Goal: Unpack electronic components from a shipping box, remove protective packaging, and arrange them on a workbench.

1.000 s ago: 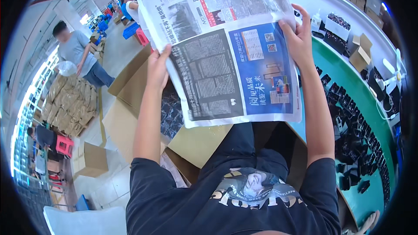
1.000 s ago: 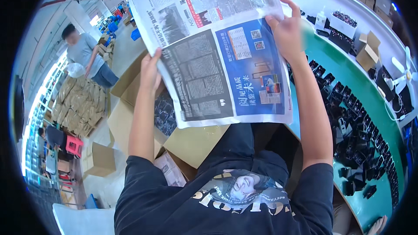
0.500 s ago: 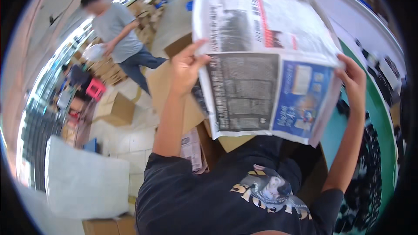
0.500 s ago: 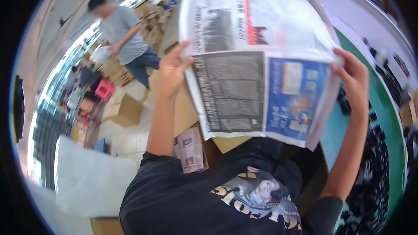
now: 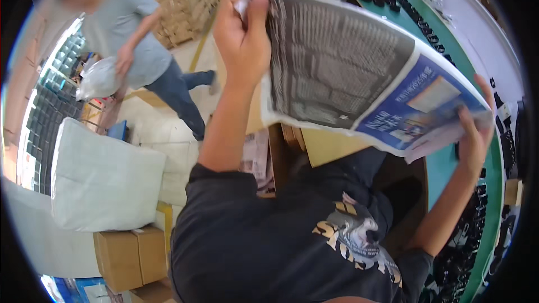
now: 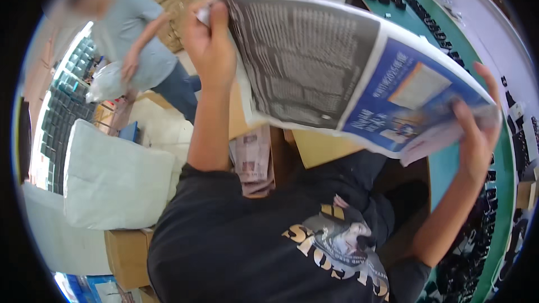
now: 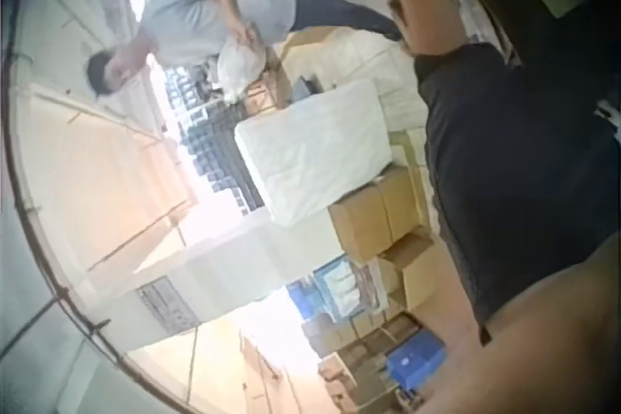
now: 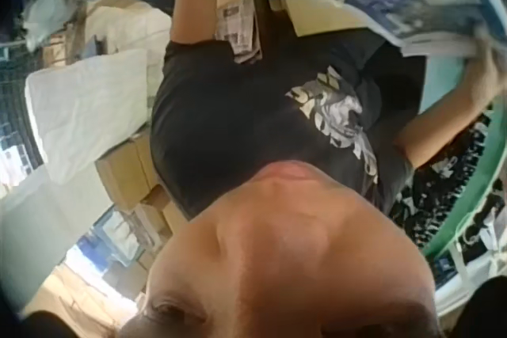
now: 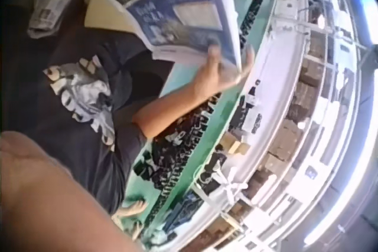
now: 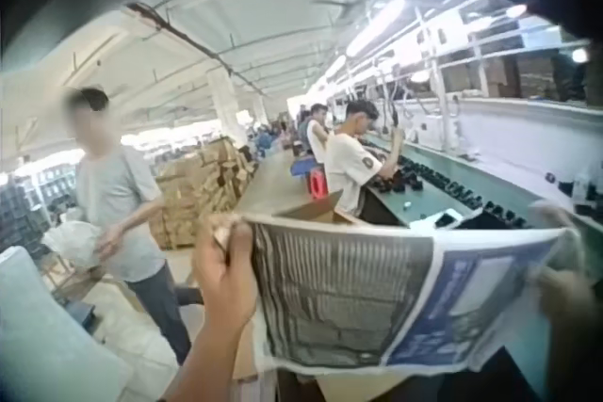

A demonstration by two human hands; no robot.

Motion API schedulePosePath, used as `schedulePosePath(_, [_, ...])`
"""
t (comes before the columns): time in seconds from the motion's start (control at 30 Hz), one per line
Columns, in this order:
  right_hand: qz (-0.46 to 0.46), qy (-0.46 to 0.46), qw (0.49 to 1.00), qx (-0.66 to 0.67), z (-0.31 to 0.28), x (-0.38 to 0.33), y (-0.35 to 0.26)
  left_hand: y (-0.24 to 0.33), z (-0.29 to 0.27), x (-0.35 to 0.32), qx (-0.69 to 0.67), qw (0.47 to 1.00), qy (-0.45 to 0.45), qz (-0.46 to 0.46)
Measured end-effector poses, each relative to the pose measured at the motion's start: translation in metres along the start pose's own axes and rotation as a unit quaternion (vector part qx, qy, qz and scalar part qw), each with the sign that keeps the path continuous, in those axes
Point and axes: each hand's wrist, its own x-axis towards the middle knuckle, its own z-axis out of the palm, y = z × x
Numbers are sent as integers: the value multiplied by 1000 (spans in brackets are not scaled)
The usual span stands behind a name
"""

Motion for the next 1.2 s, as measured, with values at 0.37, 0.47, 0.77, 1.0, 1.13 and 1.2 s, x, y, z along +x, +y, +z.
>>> schedulePosePath(0.37, [45, -20, 981, -187, 108, 81, 24, -116, -130, -29, 95, 969, -101, -203])
schedulePosePath(0.47, [11, -124, 974, -189, 144, 88, 52, -155, -255, -76, 312, 905, 57, -283])
schedulePosePath(0.77, [197, -269, 913, -233, 184, 19, 144, -192, -324, -423, 650, 554, 169, -491])
schedulePosePath(1.0, [8, -419, 868, -265, 199, 5, 118, -243, -296, -488, 867, 215, 107, -437])
schedulePosePath(1.13, [-41, -494, 795, -348, 201, 8, 139, -255, -210, -352, 670, 338, -165, -640])
schedulePosePath(1.2, [-10, -476, 794, -379, 196, 0, 142, -272, -173, -313, 633, 404, -266, -604])
